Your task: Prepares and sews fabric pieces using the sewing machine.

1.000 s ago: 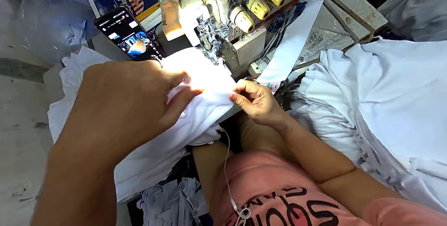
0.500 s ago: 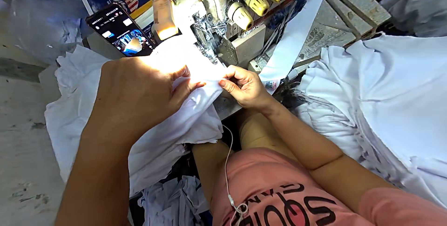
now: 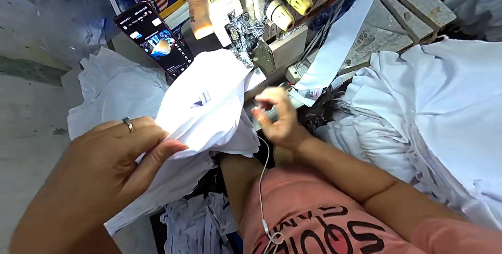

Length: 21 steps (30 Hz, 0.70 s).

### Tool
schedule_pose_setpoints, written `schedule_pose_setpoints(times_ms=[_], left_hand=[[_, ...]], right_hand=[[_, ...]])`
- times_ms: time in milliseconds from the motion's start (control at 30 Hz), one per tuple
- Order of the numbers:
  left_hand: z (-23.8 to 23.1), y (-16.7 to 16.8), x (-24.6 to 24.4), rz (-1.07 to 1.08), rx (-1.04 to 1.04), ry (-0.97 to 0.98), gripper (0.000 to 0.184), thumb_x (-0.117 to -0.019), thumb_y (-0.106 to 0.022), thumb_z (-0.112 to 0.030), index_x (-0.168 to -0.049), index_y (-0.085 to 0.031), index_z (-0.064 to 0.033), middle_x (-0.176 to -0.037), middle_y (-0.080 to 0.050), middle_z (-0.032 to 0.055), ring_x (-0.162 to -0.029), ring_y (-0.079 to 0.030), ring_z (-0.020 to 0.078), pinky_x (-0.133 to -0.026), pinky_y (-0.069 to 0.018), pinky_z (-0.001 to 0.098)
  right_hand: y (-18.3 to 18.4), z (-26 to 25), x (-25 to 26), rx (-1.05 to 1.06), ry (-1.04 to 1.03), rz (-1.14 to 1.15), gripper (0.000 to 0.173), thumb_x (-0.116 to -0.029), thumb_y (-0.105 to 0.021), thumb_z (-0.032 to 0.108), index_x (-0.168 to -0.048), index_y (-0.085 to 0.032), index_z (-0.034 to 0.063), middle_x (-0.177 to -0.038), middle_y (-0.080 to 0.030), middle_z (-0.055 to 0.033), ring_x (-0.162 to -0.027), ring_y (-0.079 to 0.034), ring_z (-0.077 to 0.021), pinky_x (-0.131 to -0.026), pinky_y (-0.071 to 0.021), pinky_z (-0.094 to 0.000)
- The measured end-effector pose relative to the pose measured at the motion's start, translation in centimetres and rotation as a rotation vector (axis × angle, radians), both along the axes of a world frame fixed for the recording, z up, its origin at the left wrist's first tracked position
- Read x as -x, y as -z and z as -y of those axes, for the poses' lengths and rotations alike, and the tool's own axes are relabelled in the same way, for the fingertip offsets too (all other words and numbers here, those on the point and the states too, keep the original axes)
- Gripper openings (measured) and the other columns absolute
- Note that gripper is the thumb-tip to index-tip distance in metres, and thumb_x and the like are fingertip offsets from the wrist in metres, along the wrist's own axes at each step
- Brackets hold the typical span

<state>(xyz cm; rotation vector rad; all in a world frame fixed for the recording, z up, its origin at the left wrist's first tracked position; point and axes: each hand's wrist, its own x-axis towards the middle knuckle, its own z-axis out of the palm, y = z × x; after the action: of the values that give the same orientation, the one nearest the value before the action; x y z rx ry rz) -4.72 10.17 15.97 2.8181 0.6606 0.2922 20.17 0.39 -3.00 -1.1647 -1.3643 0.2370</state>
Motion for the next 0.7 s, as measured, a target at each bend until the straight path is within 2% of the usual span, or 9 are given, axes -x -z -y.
schedule_pose_setpoints(times_ms=[100, 167, 233, 267, 333, 400, 467, 567, 700], left_hand=[[1.3, -1.1, -1.9, -0.056, -0.107, -0.029, 0.045, -0.1046, -0.049, -0.039, -0.077, -0.062, -0.0061, -0.065, -0.052, 0.0027, -0.056, -0.051, 0.0142, -0.049, -0.0356, 0.0324], [2.3, -2.6, -3.8, -0.119, -0.165, -0.032, 0.041, -0.1048, -0.051, -0.036, -0.086, -0.067, -0.0027, -0.072, -0.057, 0.0092, -0.060, -0.056, 0.0230, -0.050, -0.0380, 0.0385], [2.0, -4.4, -4.6, -0.231, -0.114, -0.124, 0.034, -0.1044, -0.056, -0.028, -0.106, -0.072, 0.0019, -0.087, -0.066, 0.0187, -0.072, -0.064, 0.0341, -0.058, -0.0475, 0.0494], [1.3, -4.8, -4.4, -0.244, -0.095, -0.168, 0.032, -0.1037, -0.058, -0.025, -0.115, -0.071, 0.0021, -0.092, -0.068, 0.0209, -0.075, -0.065, 0.0355, -0.063, -0.0495, 0.0518], [-0.4, -4.5, -3.2, -0.187, -0.083, -0.188, 0.035, -0.1026, -0.059, -0.025, -0.123, -0.067, 0.0023, -0.092, -0.066, 0.0190, -0.069, -0.058, 0.0287, -0.062, -0.0465, 0.0473], [-1.3, -3.2, -1.8, -0.117, -0.057, -0.147, 0.034, -0.1021, -0.058, -0.026, -0.119, -0.066, 0.0017, -0.088, -0.061, 0.0131, -0.064, -0.048, 0.0186, -0.058, -0.0397, 0.0381], [-1.2, -2.2, -1.3, -0.069, -0.034, -0.110, 0.032, -0.1014, -0.057, -0.026, -0.115, -0.069, 0.0004, -0.086, -0.061, 0.0093, -0.066, -0.047, 0.0131, -0.060, -0.0392, 0.0328], [-0.6, -1.8, -1.3, -0.035, -0.027, -0.090, 0.033, -0.1006, -0.058, -0.027, -0.111, -0.072, 0.0013, -0.083, -0.061, 0.0098, -0.070, -0.053, 0.0148, -0.064, -0.0423, 0.0339], [-0.1, -0.1, -0.5, -0.039, -0.141, -0.131, 0.043, -0.0984, -0.060, -0.045, -0.113, -0.072, -0.0061, -0.084, -0.065, 0.0132, -0.069, -0.060, 0.0248, -0.058, -0.0440, 0.0446]], right_hand=[[1.8, 0.1, 5.8, 0.076, -0.130, 0.136, 0.022, -0.0943, -0.068, 0.017, -0.103, -0.073, -0.0022, -0.102, -0.073, -0.0179, -0.098, -0.072, -0.0282, -0.086, -0.0593, -0.0439], [0.4, -1.2, 7.7, 0.194, -0.323, 0.245, 0.022, -0.0967, -0.064, 0.018, -0.102, -0.075, -0.0006, -0.103, -0.074, -0.0187, -0.104, -0.071, -0.0332, -0.091, -0.0561, -0.0513], [-2.1, -2.6, 7.2, 0.444, -0.548, 0.385, 0.023, -0.1003, -0.059, 0.014, -0.110, -0.073, -0.0019, -0.114, -0.071, -0.0209, -0.114, -0.066, -0.0364, -0.098, -0.0499, -0.0549], [-3.9, -3.0, 6.1, 0.602, -0.660, 0.454, 0.024, -0.1022, -0.057, 0.012, -0.115, -0.071, -0.0029, -0.118, -0.069, -0.0223, -0.117, -0.063, -0.0382, -0.097, -0.0490, -0.0572], [-6.5, -3.3, 3.2, 0.760, -0.795, 0.521, 0.022, -0.1040, -0.055, 0.010, -0.112, -0.069, -0.0046, -0.108, -0.069, -0.0234, -0.106, -0.066, -0.0402, -0.089, -0.0498, -0.0598], [-7.1, -2.7, 0.5, 0.608, -0.751, 0.395, 0.019, -0.1016, -0.059, 0.008, -0.098, -0.073, -0.0035, -0.085, -0.070, -0.0173, -0.083, -0.069, -0.0318, -0.075, -0.0531, -0.0516], [-6.3, -2.4, -1.0, 0.246, -0.517, 0.181, 0.014, -0.0960, -0.064, 0.009, -0.088, -0.072, 0.0012, -0.074, -0.067, -0.0068, -0.066, -0.063, -0.0137, -0.062, -0.0533, -0.0323], [-6.5, -3.5, -2.2, 0.035, -0.222, 0.053, 0.013, -0.0942, -0.067, 0.010, -0.090, -0.073, -0.0008, -0.081, -0.063, -0.0062, -0.071, -0.056, -0.0056, -0.065, -0.0466, -0.0188], [-6.6, -4.8, -2.3, -0.010, -0.156, 0.219, 0.014, -0.0952, -0.066, 0.013, -0.093, -0.076, 0.0029, -0.092, -0.070, -0.0111, -0.086, -0.064, -0.0169, -0.080, -0.0517, -0.0298]])
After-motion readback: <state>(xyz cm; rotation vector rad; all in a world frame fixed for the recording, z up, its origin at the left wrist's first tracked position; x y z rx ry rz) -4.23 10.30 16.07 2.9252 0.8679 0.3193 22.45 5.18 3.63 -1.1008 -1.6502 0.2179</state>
